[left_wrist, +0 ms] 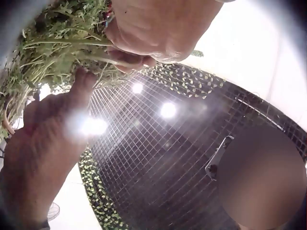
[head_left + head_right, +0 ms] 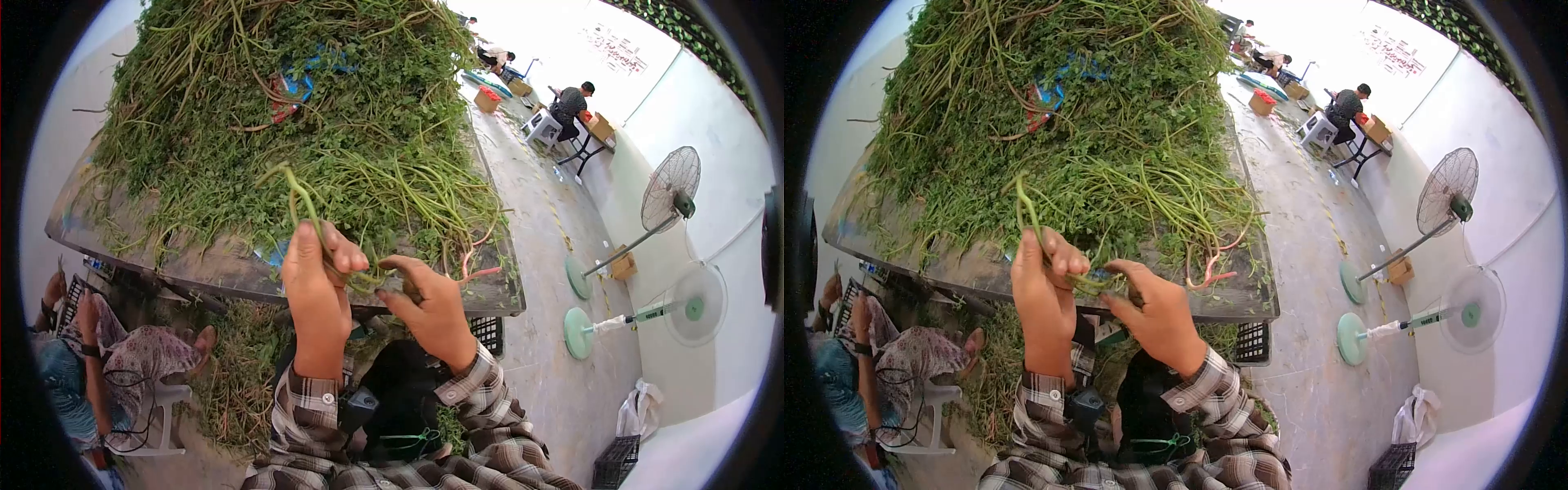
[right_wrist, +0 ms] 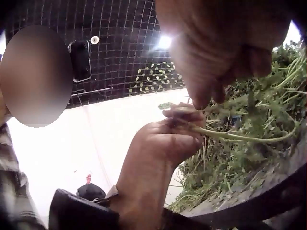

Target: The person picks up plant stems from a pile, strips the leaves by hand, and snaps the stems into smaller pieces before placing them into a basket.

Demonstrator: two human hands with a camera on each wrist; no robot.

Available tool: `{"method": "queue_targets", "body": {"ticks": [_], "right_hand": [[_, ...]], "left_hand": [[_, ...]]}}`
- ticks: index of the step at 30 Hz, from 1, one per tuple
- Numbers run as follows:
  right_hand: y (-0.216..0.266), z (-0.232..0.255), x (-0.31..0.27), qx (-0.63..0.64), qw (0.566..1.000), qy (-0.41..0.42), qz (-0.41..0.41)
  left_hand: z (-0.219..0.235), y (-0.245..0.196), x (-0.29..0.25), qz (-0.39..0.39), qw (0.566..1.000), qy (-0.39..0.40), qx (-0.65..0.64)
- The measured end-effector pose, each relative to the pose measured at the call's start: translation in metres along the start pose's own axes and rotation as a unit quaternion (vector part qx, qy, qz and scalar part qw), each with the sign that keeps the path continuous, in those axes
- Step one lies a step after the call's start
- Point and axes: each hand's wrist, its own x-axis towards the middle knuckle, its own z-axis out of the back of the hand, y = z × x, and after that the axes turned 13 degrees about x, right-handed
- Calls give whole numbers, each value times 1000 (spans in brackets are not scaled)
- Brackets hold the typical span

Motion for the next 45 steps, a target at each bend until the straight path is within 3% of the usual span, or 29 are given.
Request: {"method": "queue_targets", "body": {"ticks": [2, 4, 6, 11, 14, 17, 20, 22, 27, 35, 39, 41, 42, 44, 45], "right_hand": [[-6, 1, -5, 9, 999, -13, 32], [-7, 4, -10, 26, 999, -31, -15], [-11, 4, -16, 37, 998, -52, -4], [-21, 4, -32, 55, 995, -83, -1], [-22, 1, -35, 70, 996, -63, -11], [-9, -3, -34, 97, 993, -63, 38], [-6, -6, -35, 93, 995, -10, -24], [-12, -16, -31, 45, 998, 13, 46], [-26, -33, -24, 48, 999, 4, 12], [-26, -47, -13, 200, 979, 31, -12], [-27, -44, -12, 92, 994, 14, 64], [-26, -41, -11, -7, 989, -50, 140], [-28, -40, -12, -8, 989, -52, 140], [-42, -35, -14, -16, 998, -45, 40], [-48, -33, -13, 12, 997, -24, 70]], "left_hand": [[4, -1, 1, 8, 992, 4, -122], [3, -4, 2, 11, 991, -18, -134], [4, -5, 2, -27, 989, -31, -140], [8, -7, 2, -36, 981, -4, -188], [9, -6, 2, -43, 977, 19, -208], [9, -7, 1, -39, 975, 31, -217], [6, -6, 2, -33, 975, 26, -220], [6, -5, 2, -33, 976, 19, -216], [6, -5, 2, -33, 965, 7, -258], [11, -5, 4, -38, 967, 6, -252], [14, -4, 5, -17, 969, 5, -245], [11, -4, 4, -14, 971, 3, -240], [9, -5, 3, -12, 972, 3, -236], [11, -12, 2, -26, 972, 3, -232], [12, -14, 3, -42, 973, -2, -229]]}}
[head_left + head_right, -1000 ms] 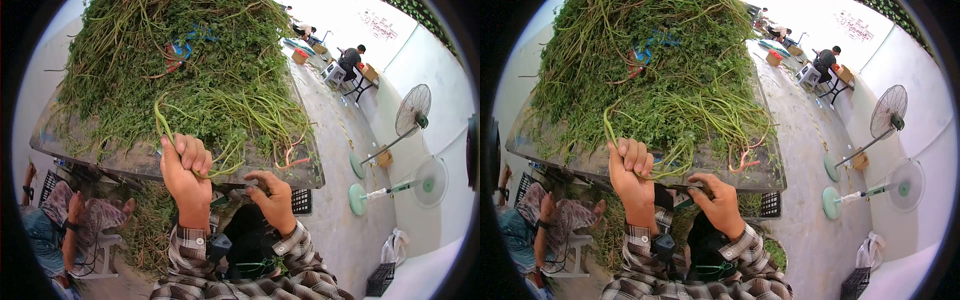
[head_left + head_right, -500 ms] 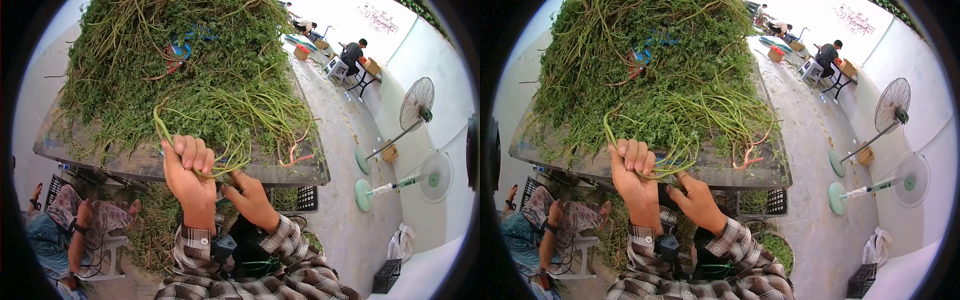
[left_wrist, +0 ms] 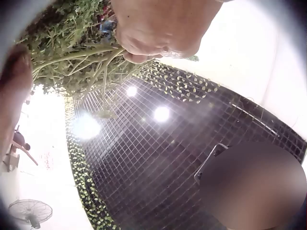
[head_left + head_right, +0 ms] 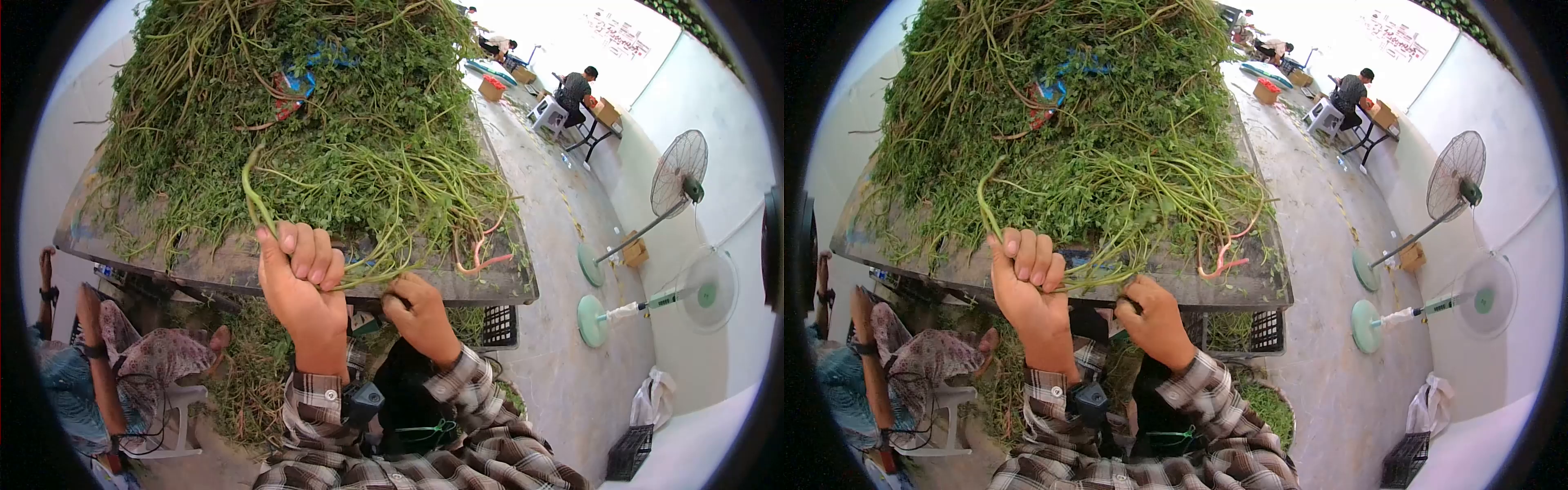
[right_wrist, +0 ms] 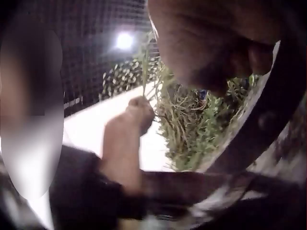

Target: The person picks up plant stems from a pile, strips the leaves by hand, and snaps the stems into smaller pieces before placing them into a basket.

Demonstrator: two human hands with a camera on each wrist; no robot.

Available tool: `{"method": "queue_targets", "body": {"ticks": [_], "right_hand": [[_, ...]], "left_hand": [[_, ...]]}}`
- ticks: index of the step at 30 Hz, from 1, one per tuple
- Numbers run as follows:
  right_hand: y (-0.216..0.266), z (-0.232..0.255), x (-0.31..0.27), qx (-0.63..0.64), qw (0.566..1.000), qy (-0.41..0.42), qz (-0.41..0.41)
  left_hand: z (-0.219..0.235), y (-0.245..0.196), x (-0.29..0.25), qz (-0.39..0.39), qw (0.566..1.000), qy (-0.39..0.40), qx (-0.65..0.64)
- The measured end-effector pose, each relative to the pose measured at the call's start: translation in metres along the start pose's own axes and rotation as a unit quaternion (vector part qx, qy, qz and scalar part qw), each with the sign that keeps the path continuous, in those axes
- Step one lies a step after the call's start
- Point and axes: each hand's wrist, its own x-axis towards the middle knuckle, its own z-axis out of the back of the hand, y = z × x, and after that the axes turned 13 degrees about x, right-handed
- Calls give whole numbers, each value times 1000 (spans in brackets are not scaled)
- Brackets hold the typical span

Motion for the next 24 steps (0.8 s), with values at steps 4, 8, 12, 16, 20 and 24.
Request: {"method": "queue_targets", "body": {"ticks": [4, 8, 12, 16, 20, 24], "right_hand": [[8, 15, -12, 304, 940, 62, -140], [30, 40, -17, 338, 913, 73, -216], [57, 47, -13, 275, 953, 18, -127], [62, 48, 6, -21, 999, 26, 28], [59, 44, 17, -210, 969, 60, 118], [37, 40, 22, -240, 956, 54, 160]], "left_hand": [[3, 0, 0, 16, 1000, 0, 11], [1, 2, 0, 30, 999, -4, 34], [-2, 2, -3, 35, 997, 14, 69], [-6, 5, -5, 38, 994, 21, 100], [-9, 6, -6, 50, 991, 24, 122], [-8, 4, -6, 62, 988, 60, 126]]}}
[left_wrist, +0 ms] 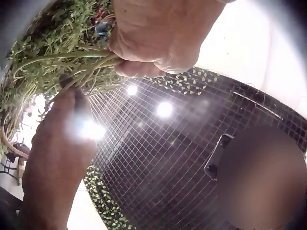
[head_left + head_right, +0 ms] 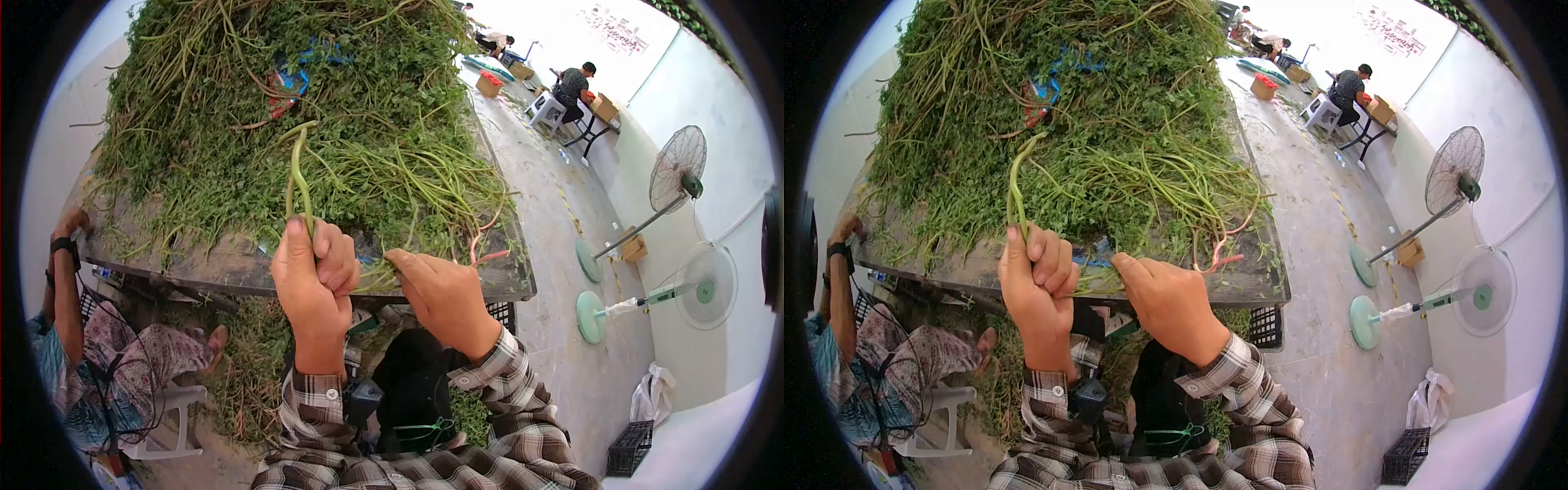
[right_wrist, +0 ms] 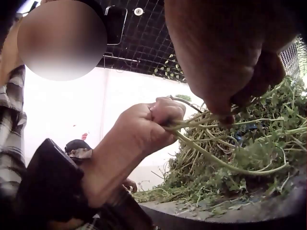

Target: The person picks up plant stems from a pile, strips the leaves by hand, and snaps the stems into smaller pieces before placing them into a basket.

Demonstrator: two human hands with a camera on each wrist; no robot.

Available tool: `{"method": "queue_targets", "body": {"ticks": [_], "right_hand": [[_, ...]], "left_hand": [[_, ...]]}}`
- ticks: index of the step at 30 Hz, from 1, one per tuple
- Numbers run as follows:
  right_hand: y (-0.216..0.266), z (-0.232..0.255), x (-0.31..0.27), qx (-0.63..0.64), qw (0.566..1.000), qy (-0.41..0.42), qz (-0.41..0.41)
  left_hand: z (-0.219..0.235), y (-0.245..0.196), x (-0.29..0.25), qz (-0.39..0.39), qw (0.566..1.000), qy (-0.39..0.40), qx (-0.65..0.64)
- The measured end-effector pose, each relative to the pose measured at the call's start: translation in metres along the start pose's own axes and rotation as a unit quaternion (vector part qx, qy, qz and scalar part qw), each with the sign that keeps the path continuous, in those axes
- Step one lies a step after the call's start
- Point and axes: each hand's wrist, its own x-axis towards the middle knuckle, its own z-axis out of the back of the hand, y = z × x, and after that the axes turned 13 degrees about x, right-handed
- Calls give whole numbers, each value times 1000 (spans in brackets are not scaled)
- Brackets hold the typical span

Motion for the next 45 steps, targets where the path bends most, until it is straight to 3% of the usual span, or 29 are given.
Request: {"method": "queue_targets", "body": {"ticks": [3, 9, 11, 15, 17, 18, 19, 20, 21, 23, 27, 29, 32, 39, 45], "right_hand": [[0, -1, 1, -8, 1000, -6, 16], [-2, -6, 1, -7, 999, -18, -27], [-16, -13, 2, 123, 988, -62, -74], [-24, -12, 7, 183, 971, -78, -135], [-44, -5, 3, 237, 928, -149, -246], [-50, 1, -2, 236, 928, -148, -246], [-55, 7, -5, 430, 834, -175, -297], [-57, 9, -9, 603, 697, -194, -336], [-53, 9, -9, 603, 696, -194, -338], [-41, 9, -9, 703, 627, -144, -302], [-27, 9, -9, 700, 613, -203, -305], [-29, 13, -12, 731, 578, -224, -285], [-34, 20, -17, 727, 601, -173, -284], [-21, 21, -24, 704, 596, -207, -325], [-21, 29, -49, 729, 591, -223, -264]], "left_hand": [[0, -1, 0, 1, 1000, 4, 13], [-2, 2, -1, 5, 999, -4, 35], [-4, 9, -2, 5, 1000, -9, 30], [-11, 7, -3, 10, 999, -38, 34], [-4, -7, -4, -10, 998, -54, 22], [0, -11, -3, -32, 997, -70, 7], [3, -12, -1, -34, 997, -73, 5], [6, -13, 0, -41, 997, -70, 2], [7, -13, 0, -47, 997, -64, 1], [6, -12, 0, -35, 998, -52, -12], [5, -13, 0, -32, 998, -56, -20], [7, -14, 0, -30, 998, -54, -30], [7, -13, 0, -36, 998, -51, -28], [10, -12, 1, -35, 998, -46, -28], [12, -13, 2, -37, 998, -39, -30]]}}
